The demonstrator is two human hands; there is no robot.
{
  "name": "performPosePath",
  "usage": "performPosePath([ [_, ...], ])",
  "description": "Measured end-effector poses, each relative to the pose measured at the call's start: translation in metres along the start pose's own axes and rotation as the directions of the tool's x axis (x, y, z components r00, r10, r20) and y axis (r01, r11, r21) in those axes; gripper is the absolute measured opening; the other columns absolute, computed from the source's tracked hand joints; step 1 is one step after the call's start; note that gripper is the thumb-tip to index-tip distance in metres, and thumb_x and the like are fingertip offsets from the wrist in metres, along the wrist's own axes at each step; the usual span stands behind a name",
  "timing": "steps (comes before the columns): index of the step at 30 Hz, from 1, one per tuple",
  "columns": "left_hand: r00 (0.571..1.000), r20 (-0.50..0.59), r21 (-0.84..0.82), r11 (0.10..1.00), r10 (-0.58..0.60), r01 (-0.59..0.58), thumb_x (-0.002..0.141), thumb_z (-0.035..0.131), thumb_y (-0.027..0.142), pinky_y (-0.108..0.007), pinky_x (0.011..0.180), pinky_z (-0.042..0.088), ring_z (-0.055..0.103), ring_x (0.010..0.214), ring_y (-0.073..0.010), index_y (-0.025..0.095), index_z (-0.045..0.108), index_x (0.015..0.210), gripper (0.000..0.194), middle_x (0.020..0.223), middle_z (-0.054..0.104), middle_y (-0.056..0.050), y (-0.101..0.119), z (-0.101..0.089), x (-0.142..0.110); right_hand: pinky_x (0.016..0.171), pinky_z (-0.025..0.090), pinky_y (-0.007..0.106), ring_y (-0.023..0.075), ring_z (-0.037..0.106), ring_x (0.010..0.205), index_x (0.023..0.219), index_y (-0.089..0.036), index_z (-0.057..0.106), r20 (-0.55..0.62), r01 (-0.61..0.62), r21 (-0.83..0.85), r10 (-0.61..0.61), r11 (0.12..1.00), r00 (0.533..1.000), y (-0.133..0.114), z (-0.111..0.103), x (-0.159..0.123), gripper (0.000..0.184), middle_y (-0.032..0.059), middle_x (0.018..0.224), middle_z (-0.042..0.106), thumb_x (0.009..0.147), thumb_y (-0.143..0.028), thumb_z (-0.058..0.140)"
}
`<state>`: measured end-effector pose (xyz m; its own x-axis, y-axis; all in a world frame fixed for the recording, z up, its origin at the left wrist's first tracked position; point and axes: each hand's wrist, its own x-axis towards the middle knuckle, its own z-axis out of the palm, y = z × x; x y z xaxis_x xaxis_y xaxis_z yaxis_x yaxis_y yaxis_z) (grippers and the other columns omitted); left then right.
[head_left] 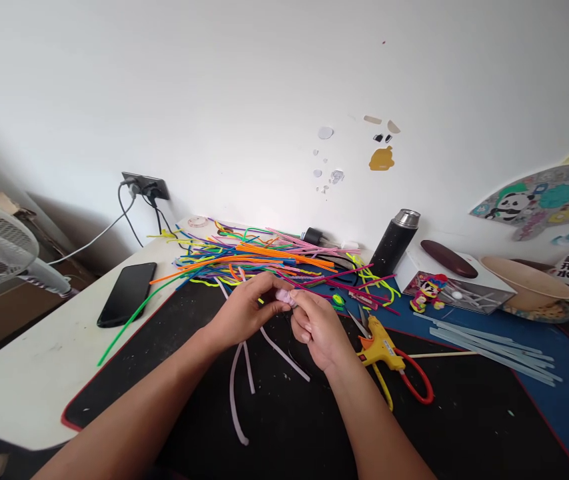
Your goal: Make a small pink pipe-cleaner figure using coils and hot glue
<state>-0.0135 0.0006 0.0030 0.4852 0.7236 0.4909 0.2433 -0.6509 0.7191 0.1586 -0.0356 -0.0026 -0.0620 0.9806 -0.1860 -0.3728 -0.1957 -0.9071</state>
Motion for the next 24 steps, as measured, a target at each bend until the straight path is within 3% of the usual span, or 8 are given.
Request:
performPosePath([
  [5,0.999,0.047,-0.027,1.000,0.017,-0.016,0.095,0.073,0.035,-0.029,0.077,0.055,0.066,0.088,-0.0183,0.020,0.070,0.115,0.025,0.099,0.070,-0.005,0.001,-0.007,0.001,0.039,0.014,0.022,0.0051,0.025,0.037,0.075,-0.018,0.066,0.005,0.010,-0.022,-0.010,1.000,1.000,-0.003,0.000,-0.002,0.027,-0.0128,0.044,0.030,0.079,-0.043,0.074],
  [8,0.998,0.058,-0.029,0.999,0.027,-0.026,0.098,0.069,0.034,-0.029,0.079,0.056,0.067,0.088,-0.0181,0.021,0.072,0.114,0.021,0.098,0.071,-0.005,0.003,-0.010,0.001,0.039,0.014,0.021,0.0051,0.024,0.038,0.080,-0.016,0.069,0.022,0.014,-0.036,-0.013,0.999,1.000,-0.003,-0.001,-0.002,0.030,-0.0131,0.044,0.029,0.081,-0.045,0.074],
  [18,0.995,0.048,0.056,0.994,0.090,-0.093,0.098,0.067,0.026,-0.029,0.077,0.056,0.068,0.090,-0.0182,0.021,0.072,0.109,0.013,0.103,0.072,-0.007,0.001,-0.010,0.002,0.039,0.013,0.021,0.0048,0.024,0.037,0.072,-0.018,0.061,0.026,0.010,-0.036,-0.009,0.999,1.000,-0.001,-0.001,-0.001,0.028,-0.0129,0.043,0.030,0.082,-0.041,0.073],
  [24,0.998,-0.001,0.066,0.996,0.059,-0.059,0.095,0.070,0.022,-0.029,0.080,0.056,0.070,0.090,-0.0184,0.021,0.072,0.104,0.009,0.099,0.076,-0.005,-0.001,-0.007,0.002,0.039,0.013,0.021,0.0047,0.026,0.037,0.074,-0.019,0.059,0.026,0.006,-0.009,-0.005,1.000,1.000,0.000,0.000,-0.001,0.032,-0.0131,0.044,0.031,0.082,-0.045,0.076],
])
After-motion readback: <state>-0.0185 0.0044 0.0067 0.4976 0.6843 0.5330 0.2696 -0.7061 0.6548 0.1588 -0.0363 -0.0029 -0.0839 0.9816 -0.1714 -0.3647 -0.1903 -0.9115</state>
